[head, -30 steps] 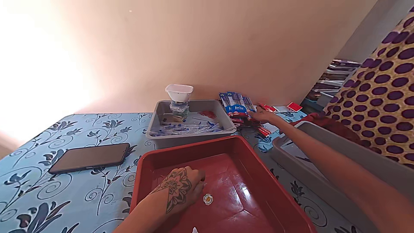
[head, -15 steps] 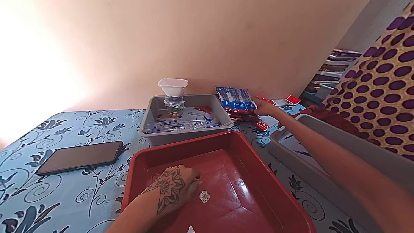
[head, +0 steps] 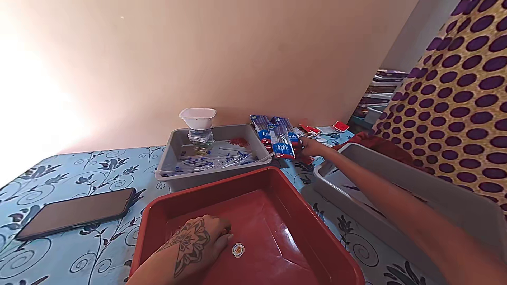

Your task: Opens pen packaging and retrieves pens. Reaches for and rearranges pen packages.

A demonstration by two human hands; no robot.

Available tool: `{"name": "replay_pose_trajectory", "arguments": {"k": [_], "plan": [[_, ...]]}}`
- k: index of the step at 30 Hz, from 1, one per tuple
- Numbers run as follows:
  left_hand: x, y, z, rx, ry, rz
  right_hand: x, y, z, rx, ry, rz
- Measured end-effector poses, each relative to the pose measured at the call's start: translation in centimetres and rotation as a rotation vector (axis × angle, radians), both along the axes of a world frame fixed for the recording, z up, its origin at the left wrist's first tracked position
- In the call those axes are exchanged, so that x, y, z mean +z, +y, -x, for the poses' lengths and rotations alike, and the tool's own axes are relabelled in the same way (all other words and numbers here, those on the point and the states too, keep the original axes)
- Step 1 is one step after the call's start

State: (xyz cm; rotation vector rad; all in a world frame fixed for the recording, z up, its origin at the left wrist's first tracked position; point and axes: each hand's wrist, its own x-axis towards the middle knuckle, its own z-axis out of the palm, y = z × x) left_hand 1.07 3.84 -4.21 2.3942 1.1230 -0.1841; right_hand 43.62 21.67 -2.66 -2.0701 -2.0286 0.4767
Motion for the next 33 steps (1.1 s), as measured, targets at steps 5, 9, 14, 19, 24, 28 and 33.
{"name": "replay_pose_trajectory", "arguments": {"k": [5,9,14,19,24,28,33], "plan": [[0.7,-0.5,-0.2,0.042,0.0,0.016,1.6,-0.4,0.8,0.111,-0.206,0.048],[0.1,-0.1,0.3,0.005,-0.041,0.012,3.3,-4.3,4.0,0.193,-0.271,0.108],[-0.5,0.0,0.3,0.016,-0.007,0.006,1.5,-8.3,7.4,0.259,-0.221,0.048],[-0.5,0.0,0.3,0.019,-0.002,0.013,1.2,-10.0,10.7,0.347,-0.311,0.259],[0.1,-0.4,0.1,0.004,0.002,0.018,1.4,-9.8,9.7,0.615,-0.324,0.316],[0.0,-0.5,0.1,0.014,0.022,0.004,2.2,-11.2,10.4,0.696,-0.425,0.264],[-0.1,-0.1,-0.2,0.017,0.061,0.037,1.8,-11.7,10.2,0.695,-0.649,0.125]]}}
